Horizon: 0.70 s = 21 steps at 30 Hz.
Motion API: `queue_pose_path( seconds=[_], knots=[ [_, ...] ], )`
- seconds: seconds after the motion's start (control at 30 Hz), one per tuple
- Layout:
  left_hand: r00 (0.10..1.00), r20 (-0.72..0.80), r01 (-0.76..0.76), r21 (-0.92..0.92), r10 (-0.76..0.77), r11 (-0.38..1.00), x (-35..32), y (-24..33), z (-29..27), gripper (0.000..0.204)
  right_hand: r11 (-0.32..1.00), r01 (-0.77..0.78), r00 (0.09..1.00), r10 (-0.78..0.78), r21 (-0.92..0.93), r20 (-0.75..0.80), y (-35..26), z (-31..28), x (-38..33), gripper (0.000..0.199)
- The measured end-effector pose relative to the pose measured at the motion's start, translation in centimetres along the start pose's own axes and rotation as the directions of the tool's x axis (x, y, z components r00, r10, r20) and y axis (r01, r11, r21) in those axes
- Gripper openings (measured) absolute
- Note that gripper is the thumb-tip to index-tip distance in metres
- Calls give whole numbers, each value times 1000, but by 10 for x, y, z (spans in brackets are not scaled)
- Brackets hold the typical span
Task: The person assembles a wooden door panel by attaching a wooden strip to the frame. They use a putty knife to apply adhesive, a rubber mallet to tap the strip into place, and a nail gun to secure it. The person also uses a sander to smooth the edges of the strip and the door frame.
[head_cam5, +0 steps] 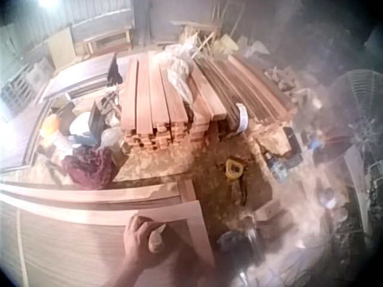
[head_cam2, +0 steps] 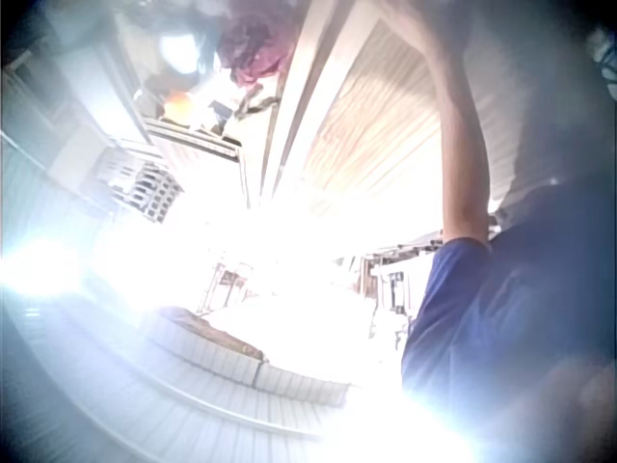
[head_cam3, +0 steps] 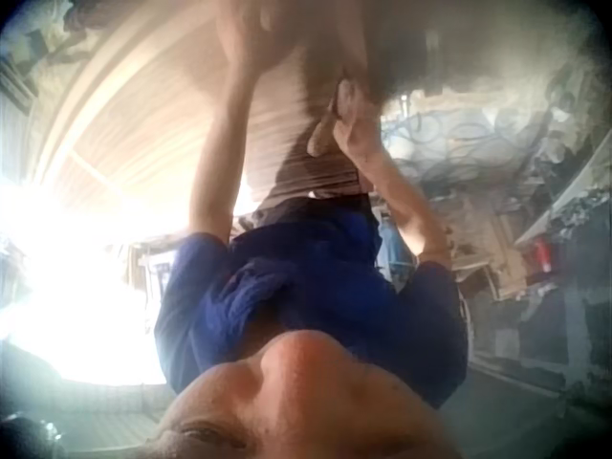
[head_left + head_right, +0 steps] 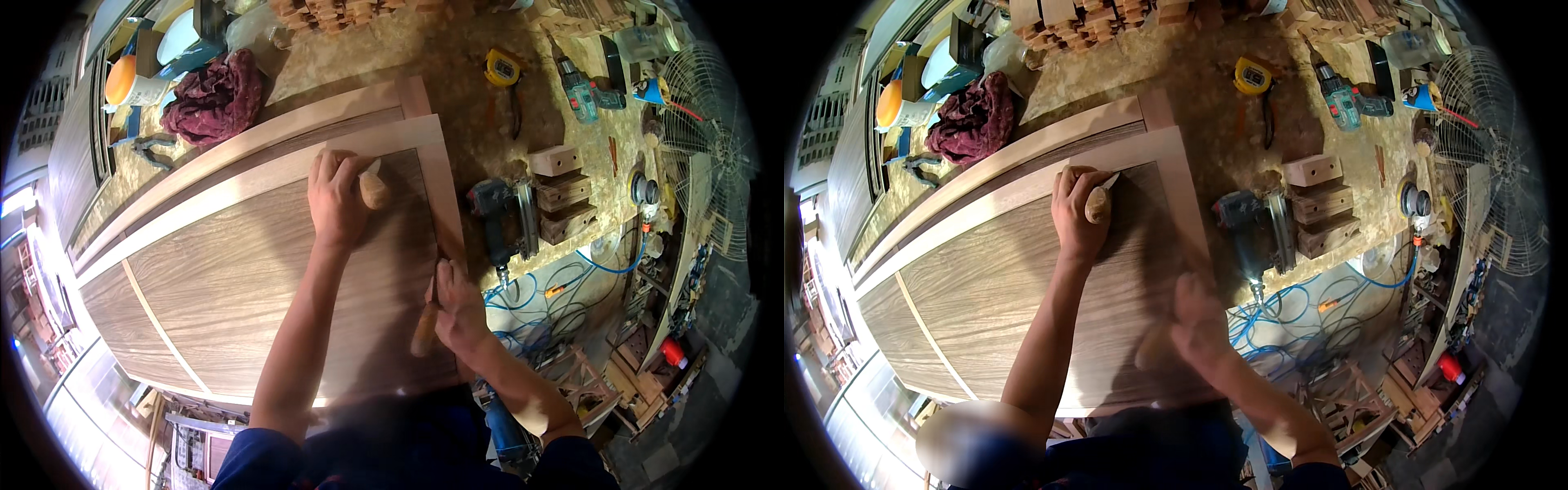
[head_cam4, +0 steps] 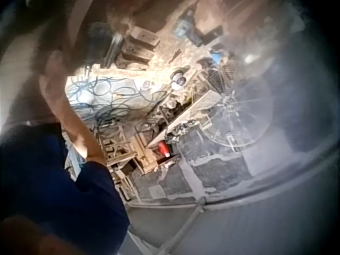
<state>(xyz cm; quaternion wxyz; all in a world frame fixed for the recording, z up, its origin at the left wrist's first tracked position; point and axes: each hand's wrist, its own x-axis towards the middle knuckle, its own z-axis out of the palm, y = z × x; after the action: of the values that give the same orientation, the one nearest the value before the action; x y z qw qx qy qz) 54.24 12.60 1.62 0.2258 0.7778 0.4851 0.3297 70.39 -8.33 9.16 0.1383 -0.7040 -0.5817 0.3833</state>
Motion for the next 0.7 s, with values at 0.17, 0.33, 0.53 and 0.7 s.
queue_pose_path(
  seconds=[0.17,0.33,0.53,0.7],
  knots=[
    [1000,13,22,12,-23,1000,-1,3,-2,32,985,-39,999,36,-167,-22,-23,-3,6,36],
    [1000,-10,8,-9,-8,1000,2,6,-1,30,984,-118,984,134,-131,120,-11,-1,4,46],
    [1000,-8,27,22,-27,999,1,6,0,28,975,-95,993,107,-201,47,-23,1,9,40],
    [1000,-10,19,-4,-19,1000,-1,2,0,24,998,56,998,-56,10,34,-2,-7,0,41]
  ],
)
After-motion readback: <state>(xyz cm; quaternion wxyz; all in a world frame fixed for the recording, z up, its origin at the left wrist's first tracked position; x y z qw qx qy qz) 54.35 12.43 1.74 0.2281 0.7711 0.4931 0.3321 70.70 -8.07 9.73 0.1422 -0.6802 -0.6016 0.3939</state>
